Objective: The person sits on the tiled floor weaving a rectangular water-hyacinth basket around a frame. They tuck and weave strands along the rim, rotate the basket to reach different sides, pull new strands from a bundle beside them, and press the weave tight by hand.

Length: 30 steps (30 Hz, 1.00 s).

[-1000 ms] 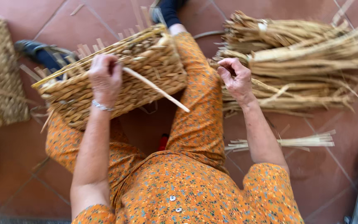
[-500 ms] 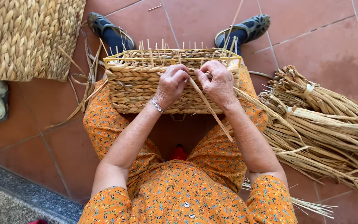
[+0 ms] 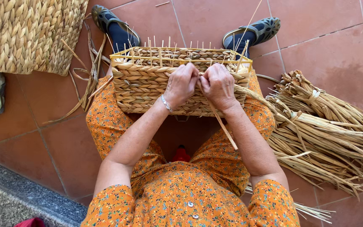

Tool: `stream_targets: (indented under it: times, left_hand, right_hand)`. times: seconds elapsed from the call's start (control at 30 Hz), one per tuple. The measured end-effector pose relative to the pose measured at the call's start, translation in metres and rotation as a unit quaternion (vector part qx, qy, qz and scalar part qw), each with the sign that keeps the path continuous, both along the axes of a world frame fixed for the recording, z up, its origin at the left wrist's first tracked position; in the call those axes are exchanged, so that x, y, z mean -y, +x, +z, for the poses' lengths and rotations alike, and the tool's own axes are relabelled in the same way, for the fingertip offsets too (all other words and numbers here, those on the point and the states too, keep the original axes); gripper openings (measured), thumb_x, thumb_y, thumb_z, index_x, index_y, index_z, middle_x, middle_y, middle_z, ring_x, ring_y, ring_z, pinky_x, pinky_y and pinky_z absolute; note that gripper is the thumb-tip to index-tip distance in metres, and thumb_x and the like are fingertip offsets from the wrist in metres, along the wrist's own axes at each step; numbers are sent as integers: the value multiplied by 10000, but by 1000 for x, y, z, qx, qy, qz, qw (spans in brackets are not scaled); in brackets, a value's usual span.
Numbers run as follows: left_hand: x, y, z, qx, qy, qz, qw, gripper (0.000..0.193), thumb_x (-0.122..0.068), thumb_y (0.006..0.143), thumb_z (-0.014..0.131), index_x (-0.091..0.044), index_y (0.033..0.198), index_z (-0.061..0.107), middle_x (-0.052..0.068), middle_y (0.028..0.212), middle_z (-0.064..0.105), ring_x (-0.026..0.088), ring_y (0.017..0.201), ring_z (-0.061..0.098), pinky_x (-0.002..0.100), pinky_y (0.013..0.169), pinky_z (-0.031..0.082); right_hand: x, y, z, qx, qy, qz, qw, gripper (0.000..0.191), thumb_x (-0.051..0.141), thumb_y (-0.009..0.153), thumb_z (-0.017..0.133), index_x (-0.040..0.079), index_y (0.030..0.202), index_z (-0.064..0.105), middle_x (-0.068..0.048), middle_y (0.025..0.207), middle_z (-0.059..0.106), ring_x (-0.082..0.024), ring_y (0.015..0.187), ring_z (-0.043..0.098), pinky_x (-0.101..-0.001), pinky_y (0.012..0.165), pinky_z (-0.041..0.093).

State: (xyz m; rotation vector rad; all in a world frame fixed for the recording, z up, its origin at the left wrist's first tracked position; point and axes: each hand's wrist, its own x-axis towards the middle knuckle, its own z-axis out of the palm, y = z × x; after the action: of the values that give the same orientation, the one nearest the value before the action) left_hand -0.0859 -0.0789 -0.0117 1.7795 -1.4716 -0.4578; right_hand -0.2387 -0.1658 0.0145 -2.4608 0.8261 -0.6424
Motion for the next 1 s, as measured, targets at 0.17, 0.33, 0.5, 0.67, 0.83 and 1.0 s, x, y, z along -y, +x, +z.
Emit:
stream_targets:
  times: [0.17, 0.33, 0.5, 0.67, 0.83, 1.0]
  left_hand:
    - [30, 2, -2, -40, 56, 37, 997, 318, -26, 857, 700, -38, 1127, 531, 132, 794, 687, 378, 789, 708, 488, 746, 533]
    - [36, 0, 6, 11, 44, 29, 999, 619, 11, 816, 687, -27, 1384, 444, 171, 880, 680, 392, 881, 680, 496, 799, 527]
    - [23, -1, 20, 177, -44, -16, 983, 401, -7, 930, 679, -75, 1307, 564, 154, 1163, 566, 288, 1076, 613, 410, 895, 548]
    - [19, -2, 22, 256, -87, -98, 958, 326, -49, 875, 675, -22, 1188, 590, 160, 1352, 549, 271, 1092, 594, 398, 912, 538]
    - [27, -15, 4, 158, 49, -98, 981, 337, -63, 779, 678, -1, 1103, 611, 177, 1039, 639, 344, 1009, 622, 448, 848, 533]
    - [40, -13, -5, 40, 47, -40, 997, 182, -37, 888, 668, -38, 1032, 557, 165, 887, 684, 363, 876, 691, 491, 789, 540]
  right_hand:
    - [1, -18, 13, 64, 249, -36, 966, 221, 59, 918, 697, 94, 1121, 617, -68, 1024, 706, -207, 973, 726, -351, 873, 589]
    - [0, -37, 41, 18, -51, 92, 994, 501, 66, 704, 785, 66, 1190, 663, -151, 1138, 674, -338, 1061, 610, -449, 933, 493]
    - [-5, -36, 36, 79, -39, 66, 994, 283, 102, 815, 851, 97, 1065, 719, -108, 1135, 695, -294, 1076, 623, -416, 971, 494]
    - [0, -36, 7, 161, 102, -9, 982, 196, 50, 931, 817, 61, 1108, 733, -80, 1104, 717, -214, 1052, 663, -340, 939, 556]
    - [10, -34, 1, 134, 239, -42, 961, 260, 46, 949, 782, 37, 1199, 711, -77, 1028, 732, -102, 855, 637, -254, 773, 560]
    - [20, -24, 4, 31, 282, -44, 958, 473, 30, 902, 752, 46, 1351, 603, -33, 1091, 763, -130, 758, 616, -283, 701, 539]
